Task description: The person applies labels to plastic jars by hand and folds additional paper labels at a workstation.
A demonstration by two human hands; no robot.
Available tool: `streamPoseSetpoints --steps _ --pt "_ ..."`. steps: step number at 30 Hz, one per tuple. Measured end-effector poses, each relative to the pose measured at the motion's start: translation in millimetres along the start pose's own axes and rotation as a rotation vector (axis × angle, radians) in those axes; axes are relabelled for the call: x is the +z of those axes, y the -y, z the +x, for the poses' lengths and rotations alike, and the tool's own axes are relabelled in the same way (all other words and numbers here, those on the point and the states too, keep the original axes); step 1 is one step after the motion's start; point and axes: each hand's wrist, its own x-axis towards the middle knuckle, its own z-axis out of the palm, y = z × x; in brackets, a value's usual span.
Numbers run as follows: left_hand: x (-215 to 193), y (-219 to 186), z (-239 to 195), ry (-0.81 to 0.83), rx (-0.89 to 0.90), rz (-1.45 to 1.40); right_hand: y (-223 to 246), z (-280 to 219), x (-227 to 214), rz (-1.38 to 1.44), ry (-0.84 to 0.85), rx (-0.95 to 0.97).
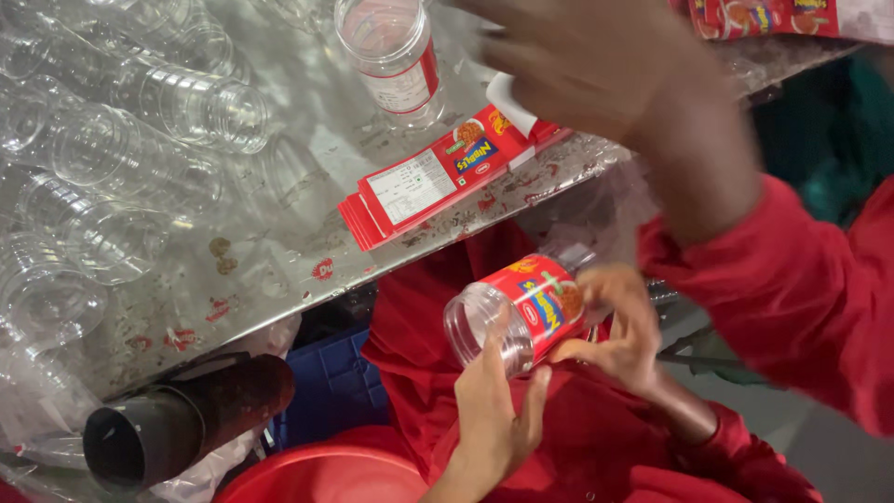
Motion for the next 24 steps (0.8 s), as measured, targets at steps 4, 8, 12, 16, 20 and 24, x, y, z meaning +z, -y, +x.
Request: streamPoseSetpoints --steps 4,8,12,16,20,24 --pt "-40 -9 21 -0.002 0.178 0.373 -32 28 7 0.207 0.170 0.536" --pt "-113 -23 48 -0.239 0.215 0.925 -59 65 46 -0.006 0.208 0.256" --pt "-177 8 128 -0.182 0.102 1.225 -54 91 77 -0.234 0.230 0.381" --pt "-213 41 185 -0.144 0.185 1.204 -89 164 100 -0.431 0.497 0.195" --pt "-184 64 179 -0.419 0.396 1.187 -150 300 125 -0.605 1.138 -0.304" --pt "-89 91 166 -0.139 0.435 0.779 -193 342 104 -0.551 1.030 -0.548"
